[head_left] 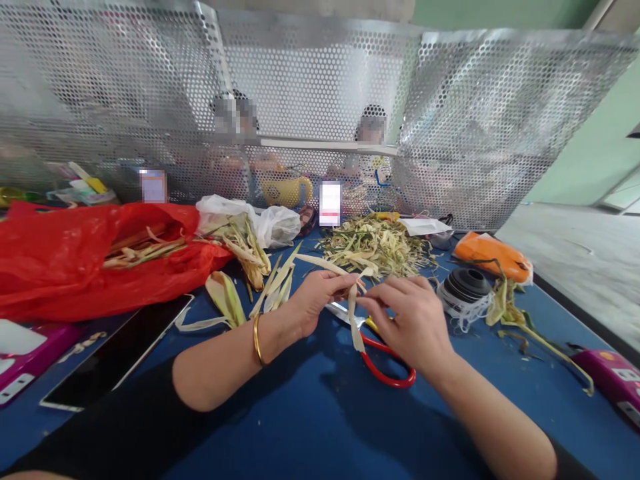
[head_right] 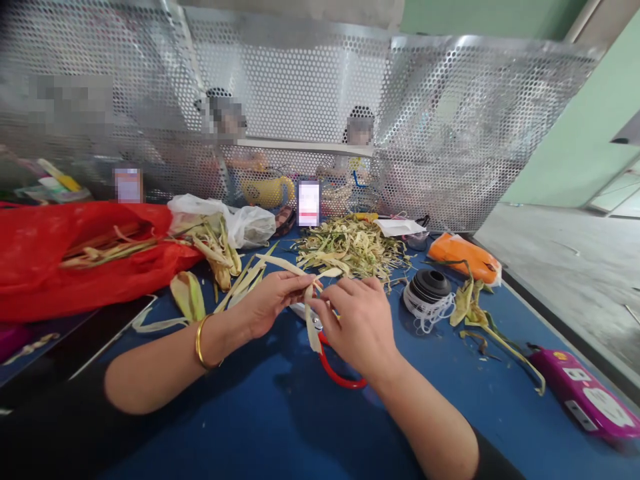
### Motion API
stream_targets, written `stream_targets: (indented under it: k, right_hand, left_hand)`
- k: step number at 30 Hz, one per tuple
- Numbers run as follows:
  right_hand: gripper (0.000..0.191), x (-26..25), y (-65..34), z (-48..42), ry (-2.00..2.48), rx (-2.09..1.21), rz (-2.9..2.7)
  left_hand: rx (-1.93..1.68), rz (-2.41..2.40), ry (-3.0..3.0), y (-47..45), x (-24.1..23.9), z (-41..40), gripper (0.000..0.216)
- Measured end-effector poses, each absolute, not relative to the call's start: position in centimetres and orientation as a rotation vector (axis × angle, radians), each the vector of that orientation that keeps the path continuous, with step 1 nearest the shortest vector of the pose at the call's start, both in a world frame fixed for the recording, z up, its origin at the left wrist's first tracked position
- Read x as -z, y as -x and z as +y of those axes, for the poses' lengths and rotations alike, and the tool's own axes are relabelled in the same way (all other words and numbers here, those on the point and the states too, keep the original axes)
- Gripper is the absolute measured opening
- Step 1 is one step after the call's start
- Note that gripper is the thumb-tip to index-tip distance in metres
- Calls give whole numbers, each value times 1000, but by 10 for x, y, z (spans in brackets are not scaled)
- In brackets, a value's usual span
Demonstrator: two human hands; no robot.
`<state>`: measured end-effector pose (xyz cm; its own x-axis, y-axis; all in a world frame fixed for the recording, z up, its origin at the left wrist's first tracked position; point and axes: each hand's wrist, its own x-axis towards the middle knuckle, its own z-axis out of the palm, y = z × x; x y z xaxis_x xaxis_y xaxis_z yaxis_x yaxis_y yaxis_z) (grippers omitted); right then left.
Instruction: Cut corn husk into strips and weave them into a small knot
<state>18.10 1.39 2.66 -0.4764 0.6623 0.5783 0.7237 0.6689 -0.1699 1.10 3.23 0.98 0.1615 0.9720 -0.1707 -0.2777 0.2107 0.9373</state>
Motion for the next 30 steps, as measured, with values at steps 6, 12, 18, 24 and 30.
stream_targets:
  k: [6, 12, 18, 24, 30]
  right_hand:
    - [22, -6, -166, 12, 1204, 53, -2243]
    - [27, -9, -168, 12, 1068, -37, -2305]
    - [27, -16, -171, 13, 1005, -108, -2309]
    - [25, -16, -176, 23, 1265, -262, -2018]
    - [27, -6, -178, 30, 1285, -666, -2039]
  left_hand:
    - [-1083, 980, -972, -13, -8, 30, 18]
    - [-1231, 1070, -1061, -14, -3, 30, 9]
    - [-1227, 1118, -1087, -14, -4, 32, 15]
    - [-1240, 1119, -1103, -13, -5, 33, 18]
    - [-1181, 1158, -1211, -12, -4, 34, 17]
